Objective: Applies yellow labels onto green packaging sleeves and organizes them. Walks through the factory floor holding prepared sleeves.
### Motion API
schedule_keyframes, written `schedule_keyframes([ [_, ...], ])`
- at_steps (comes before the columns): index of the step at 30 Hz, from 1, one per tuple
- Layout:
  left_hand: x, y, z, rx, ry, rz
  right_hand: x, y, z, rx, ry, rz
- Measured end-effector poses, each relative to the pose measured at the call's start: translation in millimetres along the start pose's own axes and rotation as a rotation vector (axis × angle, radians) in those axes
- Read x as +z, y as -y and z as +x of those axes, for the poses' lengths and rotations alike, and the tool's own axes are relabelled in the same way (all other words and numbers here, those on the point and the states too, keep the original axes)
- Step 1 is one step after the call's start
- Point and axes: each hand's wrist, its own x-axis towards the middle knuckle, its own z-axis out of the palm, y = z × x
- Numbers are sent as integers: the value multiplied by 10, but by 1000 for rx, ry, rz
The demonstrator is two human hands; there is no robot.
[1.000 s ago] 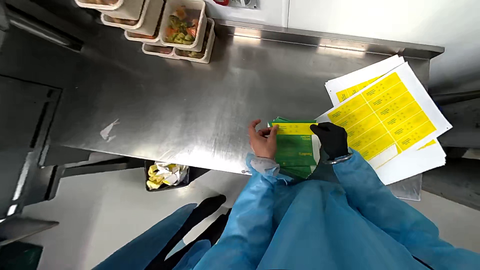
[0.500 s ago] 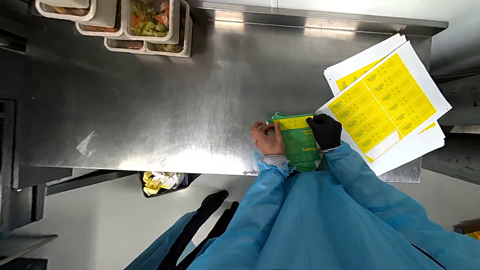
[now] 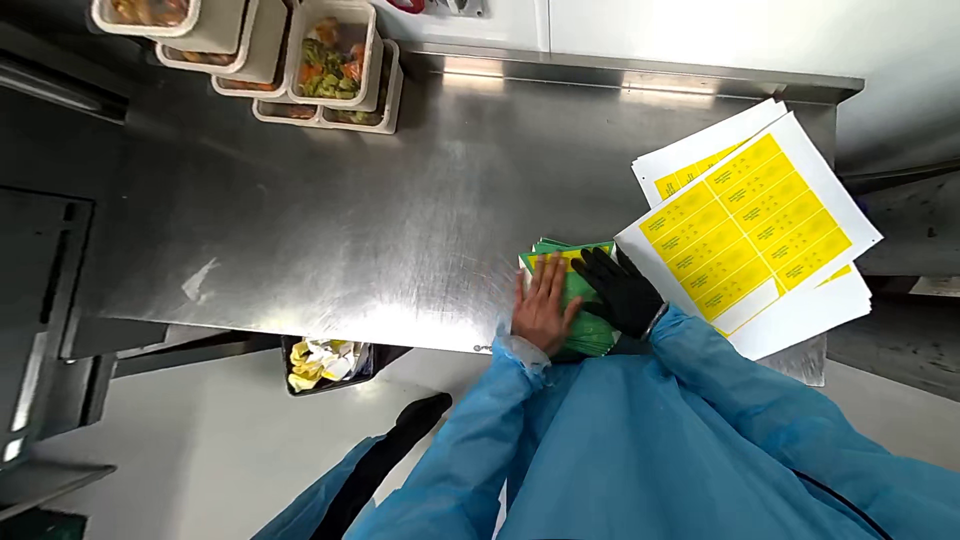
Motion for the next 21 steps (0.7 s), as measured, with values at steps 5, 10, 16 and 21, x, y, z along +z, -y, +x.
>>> schedule_keyframes([
  [5,-328,19,-130,-29,50,-36,-93,-409,-558,185,-367,-58],
  [10,-431,37,-187,185,301,2,-128,-1064,-1576,181,-295,5],
  [16,-966,-117,-174,196,563,12,173,-1402,-2324,105,1,-117],
  [21,-1444,25,-589,-7,-253,9,152,-1379,-2390,35,-1,-116],
])
